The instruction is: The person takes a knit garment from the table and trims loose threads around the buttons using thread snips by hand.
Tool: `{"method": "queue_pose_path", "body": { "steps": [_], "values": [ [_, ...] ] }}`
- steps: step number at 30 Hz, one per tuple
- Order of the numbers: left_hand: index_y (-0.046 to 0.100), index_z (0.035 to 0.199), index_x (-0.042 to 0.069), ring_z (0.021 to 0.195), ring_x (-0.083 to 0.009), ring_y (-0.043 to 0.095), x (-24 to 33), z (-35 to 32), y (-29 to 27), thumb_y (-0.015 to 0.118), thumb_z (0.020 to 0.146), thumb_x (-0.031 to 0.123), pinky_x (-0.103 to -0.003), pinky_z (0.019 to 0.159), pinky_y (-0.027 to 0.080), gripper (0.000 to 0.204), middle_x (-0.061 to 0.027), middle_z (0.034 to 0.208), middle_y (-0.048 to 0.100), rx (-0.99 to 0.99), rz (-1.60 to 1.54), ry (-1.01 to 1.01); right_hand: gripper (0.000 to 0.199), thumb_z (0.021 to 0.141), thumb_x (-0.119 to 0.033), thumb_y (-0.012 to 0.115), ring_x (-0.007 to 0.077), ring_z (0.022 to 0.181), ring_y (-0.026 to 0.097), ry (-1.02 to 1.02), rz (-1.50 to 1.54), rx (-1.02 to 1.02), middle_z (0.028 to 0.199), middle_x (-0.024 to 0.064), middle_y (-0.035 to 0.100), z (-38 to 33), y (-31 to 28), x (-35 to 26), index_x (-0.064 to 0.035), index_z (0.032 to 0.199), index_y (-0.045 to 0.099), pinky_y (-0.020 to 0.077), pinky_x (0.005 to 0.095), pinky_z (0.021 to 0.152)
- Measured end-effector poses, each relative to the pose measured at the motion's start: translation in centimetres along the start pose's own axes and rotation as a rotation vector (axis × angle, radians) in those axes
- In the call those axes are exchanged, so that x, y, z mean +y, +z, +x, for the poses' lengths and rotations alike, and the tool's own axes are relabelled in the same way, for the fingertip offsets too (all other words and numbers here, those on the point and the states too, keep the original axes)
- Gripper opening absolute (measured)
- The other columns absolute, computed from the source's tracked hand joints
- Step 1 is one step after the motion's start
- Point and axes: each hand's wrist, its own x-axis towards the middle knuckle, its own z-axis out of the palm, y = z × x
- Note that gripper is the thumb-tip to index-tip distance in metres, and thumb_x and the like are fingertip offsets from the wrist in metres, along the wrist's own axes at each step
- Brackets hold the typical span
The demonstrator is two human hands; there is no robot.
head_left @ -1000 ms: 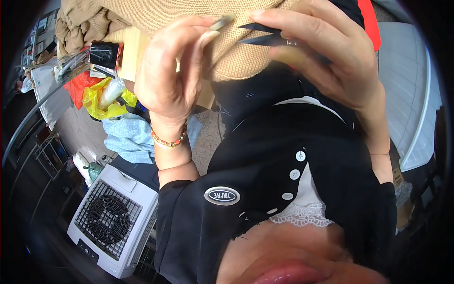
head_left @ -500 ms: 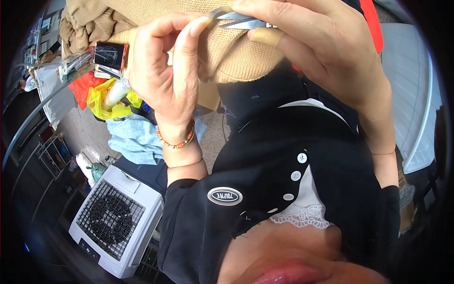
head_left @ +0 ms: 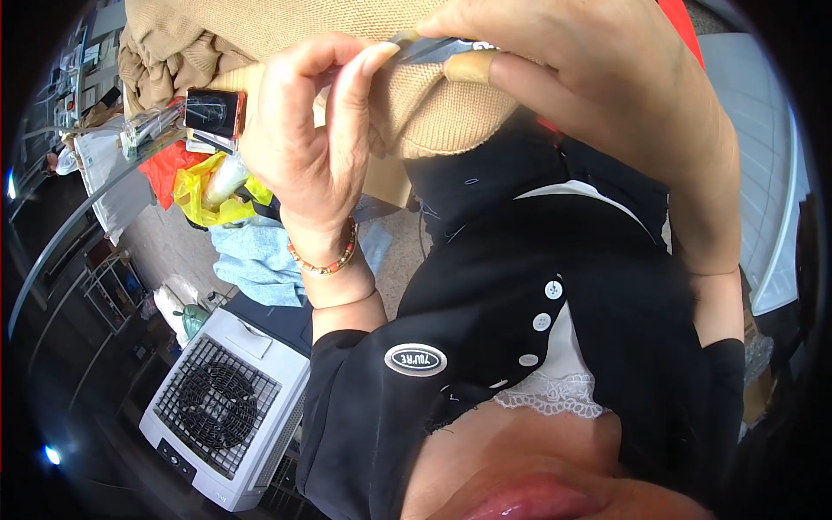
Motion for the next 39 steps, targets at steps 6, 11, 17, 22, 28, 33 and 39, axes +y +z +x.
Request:
{"method": "queue_pose_path", "body": {
  "steps": [6, 11, 17, 22, 28, 33, 39],
  "values": [
    [0.064, 0.093, -0.001, 0.07, -0.0106, 0.063, 0.7, 0.4, 0.2, 0.07, 0.086, 0.003, -0.02, 0.067, 0.049, 0.01, -0.0044, 0.081, 0.067, -0.02, -0.112, -0.074, 0.026, 0.081, -0.013, 0.058, 0.0208, 0.065, 0.059, 0.017, -0.041, -0.067, 0.072, 0.0041, 0.053, 0.1, -0.4, -0.1, -0.0092, 0.106, 0.061, 0.0482, 0.0309, 0.054],
    [0.054, 0.097, -0.004, 0.072, -0.0178, 0.066, 0.9, -0.1, 0.3, 0.055, 0.095, 0.0, -0.026, 0.071, 0.054, 0.005, -0.0151, 0.082, 0.067, 0.079, -0.288, -0.114, 0.029, 0.078, -0.007, 0.068, 0.02, 0.062, 0.057, -0.161, 0.217, 0.117, 0.072, 0.0055, 0.057, -1.5, 0.1, 2.1, -0.004, 0.106, 0.067, 0.045, 0.0301, 0.053],
    [0.057, 0.092, -0.003, 0.067, -0.0161, 0.062, 1.1, 1.1, 0.3, 0.054, 0.098, 0.013, -0.024, 0.06, 0.048, 0.018, -0.0157, 0.079, 0.067, 0.063, 0.007, 0.099, 0.029, 0.079, 0.0, 0.074, 0.0059, 0.068, 0.055, 0.44, 0.552, 0.402, 0.084, 0.006, 0.064, -4.8, -2.1, 2.5, 0.0084, 0.106, 0.065, 0.0417, 0.0188, 0.057],
    [0.066, 0.097, 0.004, 0.075, -0.0169, 0.062, 2.3, 2.5, 2.4, 0.074, 0.079, 0.006, -0.026, 0.066, 0.046, 0.02, -0.0077, 0.089, 0.067, -0.07, 0.155, 0.019, 0.03, 0.082, 0.002, 0.071, 0.006, 0.072, 0.056, 0.484, 0.738, 0.426, 0.09, 0.0071, 0.065, -6.0, -2.2, 3.4, 0.0092, 0.109, 0.063, 0.0439, 0.0186, 0.06],
    [0.068, 0.101, 0.004, 0.086, -0.0279, 0.059, 3.4, 5.4, 4.8, 0.077, 0.076, 0.021, -0.036, 0.077, 0.047, 0.031, -0.0102, 0.095, 0.061, -0.312, 0.436, 0.175, 0.033, 0.077, -0.002, 0.077, 0.0032, 0.067, 0.047, 0.497, 0.642, 0.418, 0.08, 0.0007, 0.06, -7.2, -1.8, 4.5, 0.0038, 0.107, 0.068, 0.0345, 0.0174, 0.056],
    [0.072, 0.101, 0.007, 0.088, -0.0235, 0.062, 4.2, 6.2, 6.0, 0.077, 0.079, 0.026, -0.033, 0.076, 0.049, 0.03, -0.0092, 0.095, 0.063, -0.475, 0.679, 0.174, 0.032, 0.078, -0.002, 0.076, 0.0037, 0.065, 0.048, 0.457, 0.749, 0.425, 0.079, 0.0003, 0.06, -7.8, -1.4, 5.2, 0.004, 0.109, 0.067, 0.0358, 0.0178, 0.056],
    [0.07, 0.094, 0.008, 0.086, -0.0275, 0.056, 2.8, 5.4, 5.8, 0.072, 0.077, 0.021, -0.038, 0.077, 0.045, 0.021, -0.0095, 0.094, 0.059, -0.43, 0.547, 0.075, 0.029, 0.081, -0.004, 0.073, 0.0044, 0.062, 0.046, 0.464, 0.74, 0.343, 0.075, -0.0002, 0.057, -7.3, -0.4, 5.7, 0.0016, 0.109, 0.068, 0.0343, 0.0196, 0.054]
  ]
}}
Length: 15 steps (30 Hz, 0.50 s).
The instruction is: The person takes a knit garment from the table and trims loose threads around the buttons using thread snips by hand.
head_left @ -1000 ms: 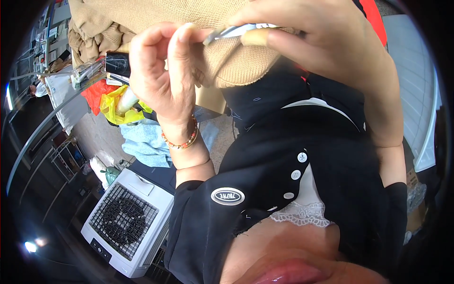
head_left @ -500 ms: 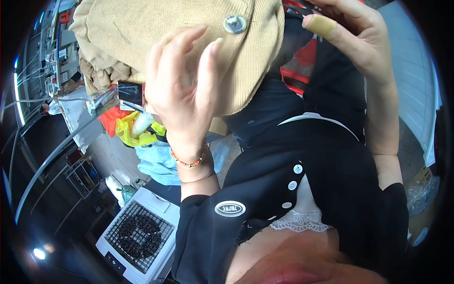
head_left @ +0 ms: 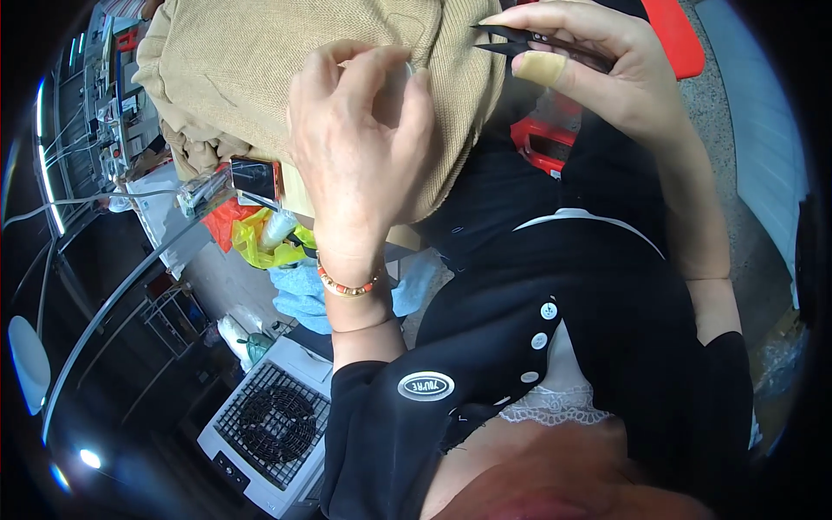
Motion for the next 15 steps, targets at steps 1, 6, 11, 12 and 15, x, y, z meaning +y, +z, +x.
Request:
{"method": "queue_pose_path", "body": {
  "steps": [1, 6, 11, 12, 15],
  "values": [
    [0.069, 0.093, 0.007, 0.086, -0.028, 0.056, -0.2, 0.2, 0.2, 0.071, 0.077, 0.019, -0.038, 0.077, 0.045, 0.02, -0.0101, 0.092, 0.058, 0.001, -0.015, -0.006, 0.029, 0.081, -0.004, 0.073, 0.0044, 0.062, 0.046, 0.001, 0.007, 0.001, 0.075, -0.0002, 0.057, 0.1, 0.1, 0.1, 0.0016, 0.109, 0.068, 0.0343, 0.0196, 0.054],
    [0.063, 0.089, 0.003, 0.086, -0.0328, 0.055, -0.4, 1.1, -0.4, 0.07, 0.08, 0.019, -0.039, 0.076, 0.045, 0.02, -0.0149, 0.089, 0.056, -0.05, -0.235, -0.147, 0.026, 0.086, -0.006, 0.068, 0.0021, 0.069, 0.048, -0.029, 0.128, -0.007, 0.088, -0.0015, 0.058, -0.3, 0.8, 2.9, -0.0006, 0.112, 0.067, 0.0377, 0.0172, 0.058],
    [0.06, 0.083, 0.0, 0.081, -0.0358, 0.053, -0.7, 2.4, -1.2, 0.064, 0.086, 0.013, -0.041, 0.073, 0.044, 0.014, -0.0171, 0.08, 0.053, -0.206, -0.211, -0.111, 0.03, 0.08, -0.004, 0.073, 0.0048, 0.063, 0.043, -0.122, 0.067, 0.04, 0.078, -0.0025, 0.05, 0.1, 0.9, 3.6, -0.004, 0.11, 0.068, 0.0324, 0.0206, 0.054],
    [0.06, 0.082, -0.001, 0.079, -0.035, 0.054, -0.4, 2.6, -1.7, 0.064, 0.086, 0.011, -0.04, 0.071, 0.045, 0.013, -0.0168, 0.081, 0.054, -0.23, -0.224, -0.101, 0.03, 0.08, -0.004, 0.073, 0.005, 0.063, 0.042, -0.128, 0.069, 0.048, 0.077, -0.0021, 0.048, 0.0, 1.0, 3.6, -0.0039, 0.109, 0.068, 0.0327, 0.0211, 0.054],
    [0.065, 0.083, 0.001, 0.075, -0.031, 0.059, 0.1, 2.1, -2.3, 0.068, 0.083, 0.009, -0.037, 0.066, 0.047, 0.008, -0.0146, 0.086, 0.059, -0.157, -0.21, -0.104, 0.03, 0.079, -0.003, 0.073, 0.0052, 0.062, 0.041, -0.075, 0.123, 0.036, 0.078, -0.0015, 0.049, -0.3, 1.2, 3.2, -0.0042, 0.109, 0.068, 0.033, 0.0221, 0.053]
  ]
}}
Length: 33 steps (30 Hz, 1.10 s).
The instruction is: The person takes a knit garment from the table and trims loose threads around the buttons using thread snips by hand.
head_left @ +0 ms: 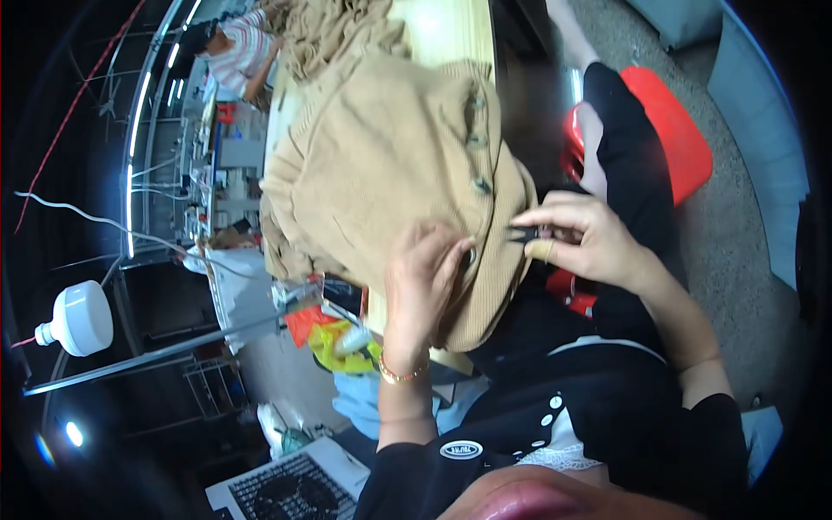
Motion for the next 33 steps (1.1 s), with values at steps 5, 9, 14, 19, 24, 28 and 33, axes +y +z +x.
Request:
{"method": "queue_pose_path", "body": {
  "steps": [5, 9, 14, 19, 24, 28, 33],
  "values": [
    [0.067, 0.083, 0.002, 0.075, -0.0281, 0.06, -0.3, -1.3, 1.1, 0.072, 0.08, 0.006, -0.035, 0.067, 0.048, 0.007, -0.0129, 0.086, 0.06, 0.082, -0.032, 0.032, 0.031, 0.079, -0.004, 0.075, 0.005, 0.061, 0.043, -0.032, 0.007, 0.01, 0.074, -0.0019, 0.049, -0.8, -0.4, 0.4, -0.0029, 0.109, 0.068, 0.0334, 0.0214, 0.052],
    [0.066, 0.086, 0.0, 0.079, -0.029, 0.06, -1.1, -1.6, 1.8, 0.073, 0.077, 0.003, -0.035, 0.069, 0.049, 0.012, -0.0142, 0.087, 0.06, 0.22, -0.008, 0.091, 0.032, 0.08, -0.008, 0.073, 0.009, 0.06, 0.045, -0.065, -0.112, 0.008, 0.071, 0.0012, 0.047, -0.1, -0.3, 1.1, -0.005, 0.111, 0.068, 0.0363, 0.0255, 0.053],
    [0.066, 0.088, 0.001, 0.081, -0.0277, 0.054, -1.3, -1.3, 1.6, 0.067, 0.08, 0.0, -0.035, 0.073, 0.046, 0.009, -0.0115, 0.085, 0.062, 0.245, 0.031, 0.119, 0.033, 0.079, -0.006, 0.066, 0.0213, 0.067, 0.057, -0.258, -0.282, 0.015, 0.078, 0.0088, 0.056, 1.3, 0.4, 1.2, -0.0062, 0.113, 0.067, 0.0454, 0.031, 0.06],
    [0.062, 0.086, 0.001, 0.078, -0.0165, 0.054, -1.6, -1.2, 3.2, 0.066, 0.086, 0.003, -0.026, 0.07, 0.045, 0.005, -0.0061, 0.086, 0.058, 0.365, -0.205, 0.041, 0.033, 0.082, -0.005, 0.066, 0.0194, 0.069, 0.055, -0.277, -0.422, -0.014, 0.082, 0.0081, 0.055, 2.1, 1.3, 0.8, -0.0066, 0.115, 0.066, 0.0438, 0.0289, 0.061],
    [0.06, 0.088, 0.001, 0.078, -0.0138, 0.053, -2.4, -2.3, 3.8, 0.065, 0.088, 0.003, -0.024, 0.069, 0.044, 0.005, -0.0055, 0.087, 0.056, 0.414, -0.33, -0.033, 0.033, 0.086, -0.007, 0.066, 0.0129, 0.069, 0.051, -0.336, -0.519, -0.093, 0.085, 0.0063, 0.055, 3.0, 2.2, -1.1, -0.0012, 0.118, 0.064, 0.0405, 0.0249, 0.06],
    [0.06, 0.088, 0.001, 0.078, -0.0142, 0.053, -2.1, -2.2, 3.9, 0.066, 0.087, 0.003, -0.025, 0.071, 0.044, 0.006, -0.0061, 0.086, 0.057, 0.424, -0.348, -0.014, 0.027, 0.083, -0.013, 0.07, 0.0234, 0.066, 0.057, -0.296, -0.516, -0.102, 0.079, 0.0094, 0.057, 3.2, 1.8, -2.9, -0.0004, 0.106, 0.067, 0.0457, 0.0306, 0.056],
    [0.06, 0.086, 0.0, 0.081, -0.0153, 0.055, -2.1, -2.3, 3.9, 0.065, 0.087, 0.003, -0.026, 0.073, 0.045, 0.006, -0.0068, 0.087, 0.057, 0.408, -0.351, -0.03, 0.024, 0.083, -0.014, 0.069, 0.0253, 0.068, 0.059, -0.345, -0.5, -0.057, 0.079, 0.0101, 0.057, 3.9, 2.7, -1.1, -0.0003, 0.103, 0.067, 0.0472, 0.032, 0.056]
  ]
}}
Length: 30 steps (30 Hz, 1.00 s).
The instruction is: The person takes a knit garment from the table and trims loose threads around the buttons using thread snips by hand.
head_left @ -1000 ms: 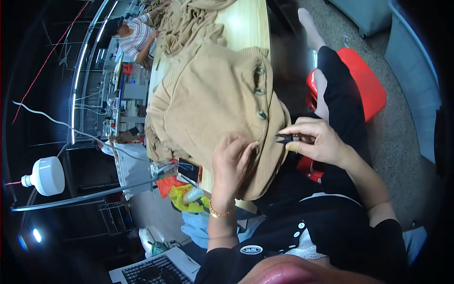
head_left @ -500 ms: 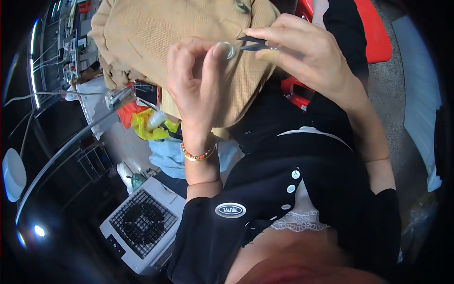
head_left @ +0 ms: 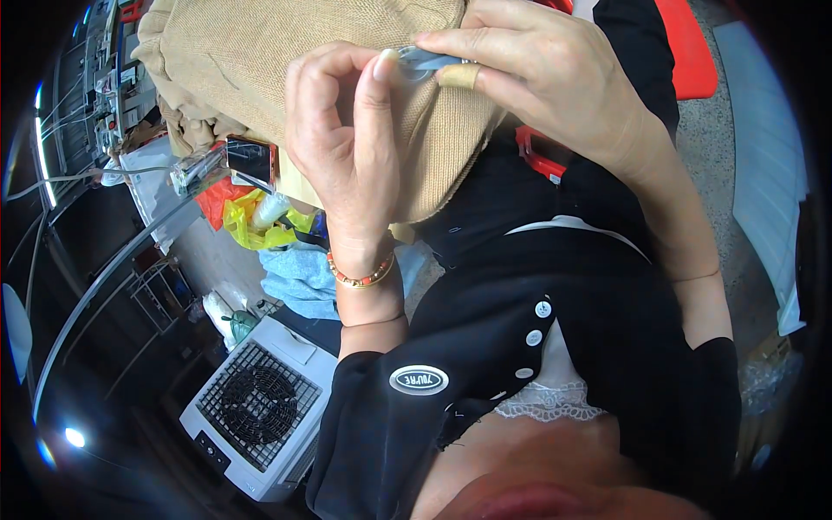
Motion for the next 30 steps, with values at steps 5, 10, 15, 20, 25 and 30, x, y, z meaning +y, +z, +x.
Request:
{"method": "queue_pose_path", "body": {
  "steps": [5, 10, 15, 20, 25, 30],
  "values": [
    [0.058, 0.094, 0.0, 0.089, -0.0193, 0.056, 0.1, -0.2, -1.1, 0.069, 0.084, 0.008, -0.028, 0.074, 0.047, 0.017, -0.0108, 0.096, 0.055, -0.037, 0.238, 0.217, 0.018, 0.083, -0.01, 0.069, 0.0249, 0.064, 0.058, -0.573, -0.005, 0.467, 0.076, 0.0111, 0.057, 0.1, 2.4, 4.0, 0.0002, 0.099, 0.069, 0.0463, 0.0317, 0.055],
    [0.063, 0.11, 0.005, 0.097, -0.0256, 0.054, 1.9, -3.5, -3.7, 0.085, 0.066, 0.016, -0.037, 0.082, 0.046, 0.051, -0.0107, 0.105, 0.054, -0.2, 0.516, 0.178, 0.023, 0.084, -0.003, 0.069, 0.0131, 0.063, 0.054, 0.272, 0.197, 0.051, 0.077, 0.0077, 0.059, -1.2, -2.7, 0.1, 0.0038, 0.106, 0.067, 0.0415, 0.0253, 0.056],
    [0.068, 0.099, 0.003, 0.08, -0.0211, 0.057, 1.7, -4.6, -6.0, 0.073, 0.067, -0.01, -0.029, 0.067, 0.048, 0.035, -0.0093, 0.092, 0.059, -0.192, 0.58, 0.274, 0.031, 0.082, -0.004, 0.072, 0.0126, 0.065, 0.054, 0.285, 0.276, 0.025, 0.078, 0.008, 0.06, -2.1, -2.5, 0.5, 0.005, 0.111, 0.066, 0.0419, 0.0245, 0.058],
    [0.068, 0.092, 0.002, 0.075, -0.0173, 0.059, 1.2, -6.7, -9.1, 0.073, 0.068, -0.01, -0.026, 0.063, 0.048, 0.026, -0.0106, 0.09, 0.059, -0.139, 0.465, 0.108, 0.032, 0.08, -0.002, 0.073, 0.0141, 0.067, 0.055, 0.241, 0.35, -0.007, 0.08, 0.0099, 0.063, -1.6, -2.1, -0.6, 0.0069, 0.11, 0.065, 0.0437, 0.0249, 0.061],
    [0.066, 0.094, 0.002, 0.094, -0.0244, 0.056, -1.4, -8.1, -10.3, 0.077, 0.07, 0.002, -0.033, 0.084, 0.046, 0.026, -0.0114, 0.101, 0.057, -0.2, 0.521, -0.067, 0.027, 0.083, 0.001, 0.07, 0.0072, 0.065, 0.052, 0.317, 0.333, -0.015, 0.08, 0.0053, 0.06, -1.7, -1.3, -0.8, 0.0102, 0.108, 0.064, 0.0416, 0.0205, 0.058],
    [0.065, 0.11, 0.004, 0.1, -0.0221, 0.054, -1.1, -5.7, -7.4, 0.081, 0.07, 0.008, -0.032, 0.084, 0.047, 0.044, -0.0106, 0.107, 0.055, 0.004, 0.202, 0.024, 0.029, 0.083, 0.0, 0.07, 0.0078, 0.065, 0.051, 0.345, 0.254, -0.058, 0.079, 0.0043, 0.058, -1.6, -1.9, -1.6, 0.0093, 0.109, 0.064, 0.0407, 0.0208, 0.058]
  ]
}}
